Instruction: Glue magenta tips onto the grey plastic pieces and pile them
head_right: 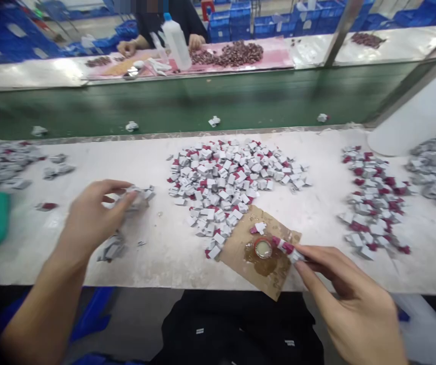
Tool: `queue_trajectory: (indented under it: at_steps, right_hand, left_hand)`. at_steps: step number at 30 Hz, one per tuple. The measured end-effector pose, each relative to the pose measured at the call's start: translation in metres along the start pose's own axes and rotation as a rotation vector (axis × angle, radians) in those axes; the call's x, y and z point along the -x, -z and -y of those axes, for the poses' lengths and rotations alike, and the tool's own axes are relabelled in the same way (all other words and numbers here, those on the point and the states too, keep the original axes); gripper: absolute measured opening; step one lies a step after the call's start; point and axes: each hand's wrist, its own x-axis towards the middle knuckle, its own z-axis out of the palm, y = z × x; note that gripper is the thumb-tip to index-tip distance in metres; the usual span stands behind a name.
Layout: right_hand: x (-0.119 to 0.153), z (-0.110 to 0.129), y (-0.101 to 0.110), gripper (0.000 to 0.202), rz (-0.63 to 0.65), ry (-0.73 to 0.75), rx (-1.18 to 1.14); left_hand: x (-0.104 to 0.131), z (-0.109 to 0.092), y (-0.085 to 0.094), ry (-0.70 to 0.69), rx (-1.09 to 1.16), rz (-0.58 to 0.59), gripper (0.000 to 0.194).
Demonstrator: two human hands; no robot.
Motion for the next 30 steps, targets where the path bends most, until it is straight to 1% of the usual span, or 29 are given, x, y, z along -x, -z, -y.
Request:
queue_trajectory:
  at_steps: [2,4,6,8,11,13,17,22,25,27,30]
  right_hand:
    - [-0.003,0.009,-0.005,0.013,0.038,0.008,-0.029]
    - [-0.004,0.014,-0.010,0.017,0.075,0.016,-0.049]
    - [-0.004,0.017,-0.015,0.021,0.096,0.032,-0.051]
    - [-0.003,0.018,-0.018,0.021,0.099,0.060,-0.043]
    - [-0.003,0.020,-0.021,0.019,0.096,0.090,-0.043]
    - [-0.004,0.022,-0.021,0.017,0.100,0.083,-0.054]
    - [-0.010,0.027,-0.019,0.016,0.078,0.003,-0.135]
    - [-0.021,0.030,-0.023,0.020,0.099,-0.144,-0.473]
    - [-0.025,0.029,-0.028,0.021,0.095,-0.174,-0.594]
    - [-0.027,0.029,-0.030,0.021,0.088,-0.178,-0.603]
    - [-0.027,0.030,-0.030,0.021,0.083,-0.174,-0.592]
  left_hand:
    - [0.014,-0.012,-0.001,0.007,0.149,-0.031,0.038]
    - [0.030,-0.024,-0.006,0.001,0.332,-0.003,0.039]
    - [0.046,-0.037,-0.014,-0.022,0.502,0.078,0.037]
    - [0.060,-0.049,-0.026,-0.056,0.621,0.185,0.035]
    - [0.076,-0.067,-0.043,-0.088,0.741,0.359,0.034]
    - [0.083,-0.079,-0.052,-0.072,0.804,0.454,0.033]
    - [0.092,-0.106,-0.065,-0.021,0.951,0.600,0.029]
    - [0.097,-0.134,-0.078,0.005,1.153,0.788,0.021]
    - [0.097,-0.147,-0.083,0.016,1.243,0.845,0.018]
    - [0.096,-0.152,-0.085,0.025,1.254,0.853,0.018]
    - [0.094,-0.155,-0.088,0.033,1.240,0.849,0.017]
